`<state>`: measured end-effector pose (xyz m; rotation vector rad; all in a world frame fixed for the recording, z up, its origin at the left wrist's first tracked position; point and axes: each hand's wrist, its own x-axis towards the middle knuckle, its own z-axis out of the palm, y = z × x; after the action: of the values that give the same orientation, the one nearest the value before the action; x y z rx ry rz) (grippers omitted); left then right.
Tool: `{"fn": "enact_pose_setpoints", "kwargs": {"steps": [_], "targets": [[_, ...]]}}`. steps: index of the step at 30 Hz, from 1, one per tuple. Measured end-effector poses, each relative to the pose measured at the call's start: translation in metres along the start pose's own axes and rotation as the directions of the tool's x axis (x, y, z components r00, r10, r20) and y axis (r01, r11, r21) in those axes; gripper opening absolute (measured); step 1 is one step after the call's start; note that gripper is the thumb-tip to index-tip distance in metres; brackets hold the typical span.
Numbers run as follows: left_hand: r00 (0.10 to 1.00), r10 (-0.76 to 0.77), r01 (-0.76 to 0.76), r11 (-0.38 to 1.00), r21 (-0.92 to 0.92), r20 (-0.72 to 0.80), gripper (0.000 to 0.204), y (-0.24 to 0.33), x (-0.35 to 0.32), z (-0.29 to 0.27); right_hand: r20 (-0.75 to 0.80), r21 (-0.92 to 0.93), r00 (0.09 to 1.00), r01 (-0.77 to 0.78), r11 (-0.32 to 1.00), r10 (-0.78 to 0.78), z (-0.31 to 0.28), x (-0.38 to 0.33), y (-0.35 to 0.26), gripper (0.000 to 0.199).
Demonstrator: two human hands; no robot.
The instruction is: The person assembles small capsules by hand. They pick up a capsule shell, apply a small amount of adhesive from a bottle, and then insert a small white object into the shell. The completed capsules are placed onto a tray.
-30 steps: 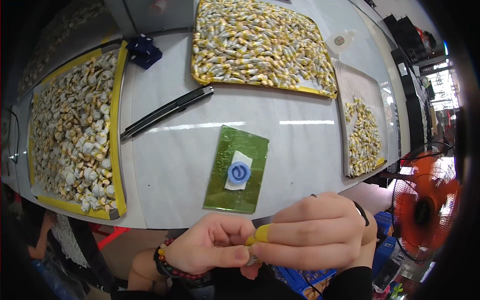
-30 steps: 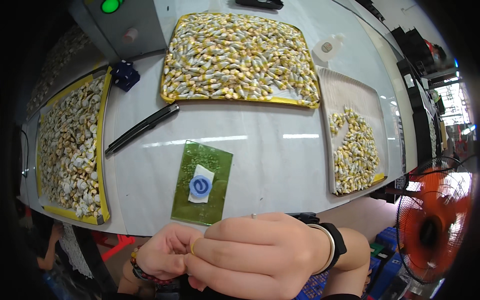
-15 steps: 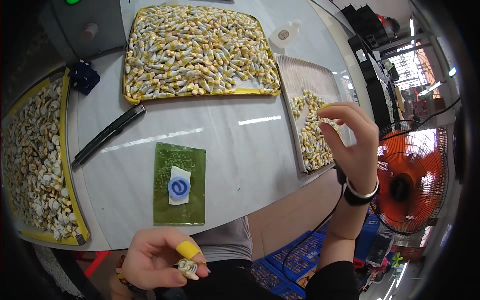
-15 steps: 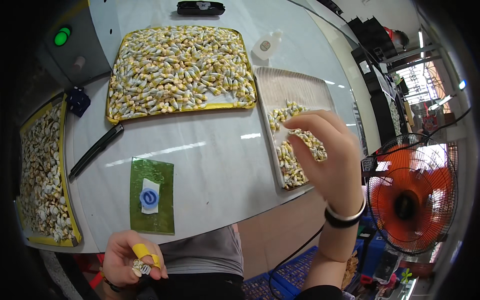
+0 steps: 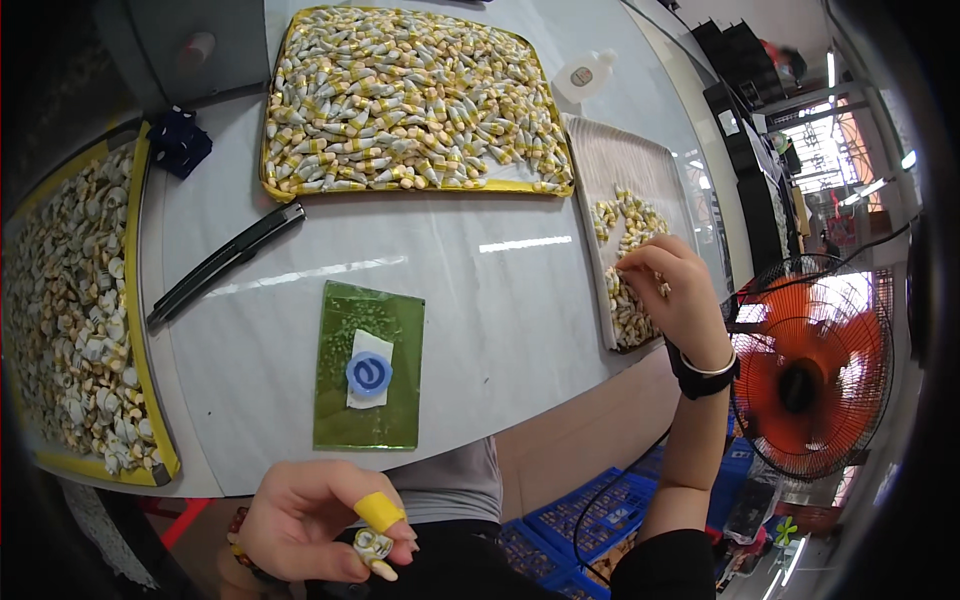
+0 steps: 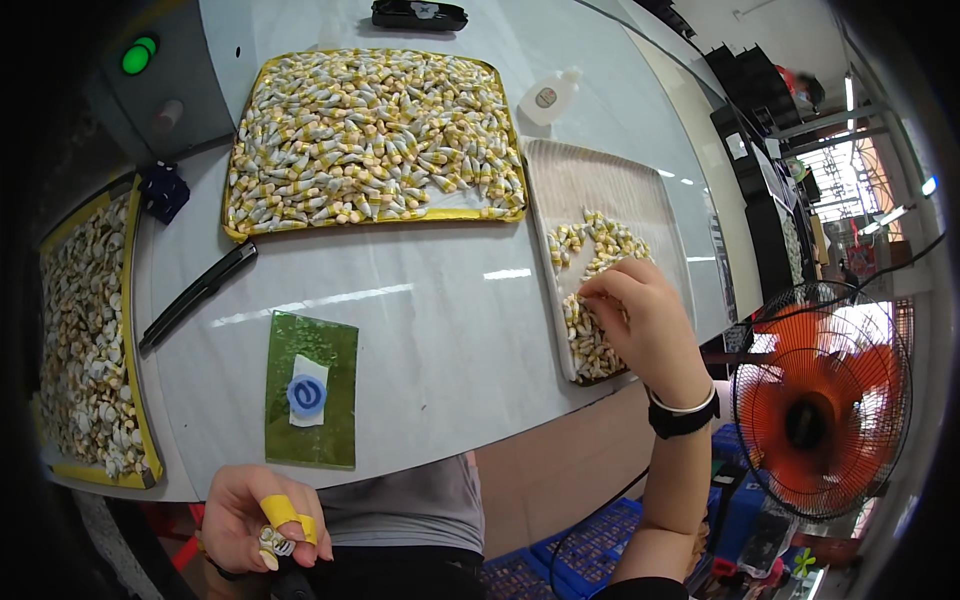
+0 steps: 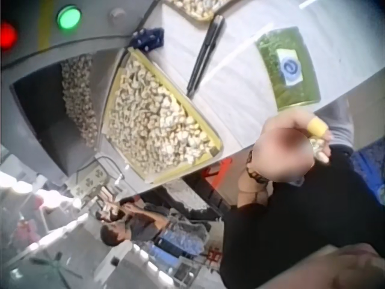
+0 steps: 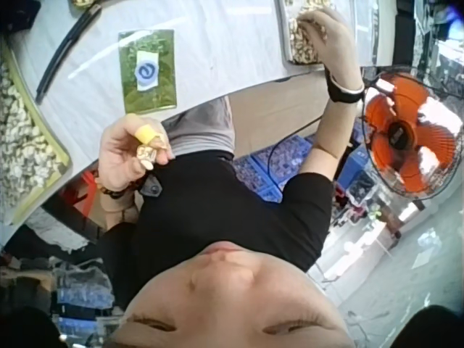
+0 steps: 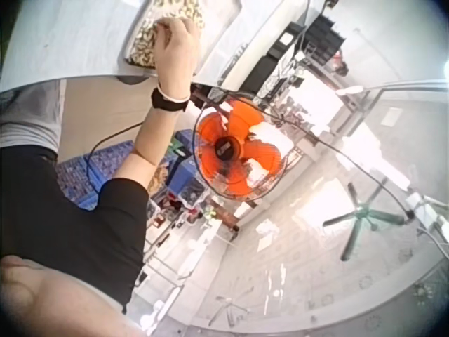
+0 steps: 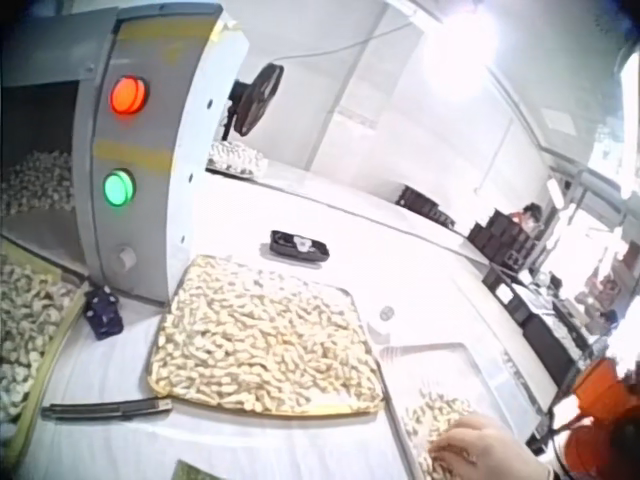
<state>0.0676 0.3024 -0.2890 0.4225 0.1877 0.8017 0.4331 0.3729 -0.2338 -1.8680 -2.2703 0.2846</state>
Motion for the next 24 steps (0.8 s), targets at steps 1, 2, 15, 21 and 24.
{"fn": "enact_pose_setpoints", "kwargs": {"steps": [1, 2, 15, 21, 24], "targets": [[1.000, 0.015, -0.015, 1.000, -0.015, -0.016, 0.029, -0.001, 0.000, -0.001, -0.006, 0.002, 1.000, -0.015, 1.000, 0.015, 0.000, -0.001, -0.003, 0.011], [0.999, 0.029, -0.030, 0.999, -0.030, -0.032, 0.031, -0.003, -0.001, -0.001, -0.012, 0.003, 0.999, -0.030, 1.000, 0.030, 0.000, -0.001, -0.004, 0.011], [0.998, 0.058, -0.062, 0.984, -0.165, -0.029, 0.036, 0.003, -0.004, -0.002, 0.011, -0.115, 1.000, -0.023, 0.993, 0.025, -0.002, -0.002, -0.005, 0.009], [0.999, 0.048, -0.048, 0.983, -0.176, -0.002, 0.035, 0.001, -0.007, -0.004, -0.030, -0.134, 0.998, 0.052, 0.990, -0.057, 0.001, 0.007, -0.011, 0.010], [0.998, 0.058, -0.059, 0.984, -0.170, -0.010, 0.037, 0.002, -0.010, -0.004, -0.089, -0.095, 0.993, 0.066, 0.993, -0.075, -0.003, 0.007, -0.015, 0.011]]}}
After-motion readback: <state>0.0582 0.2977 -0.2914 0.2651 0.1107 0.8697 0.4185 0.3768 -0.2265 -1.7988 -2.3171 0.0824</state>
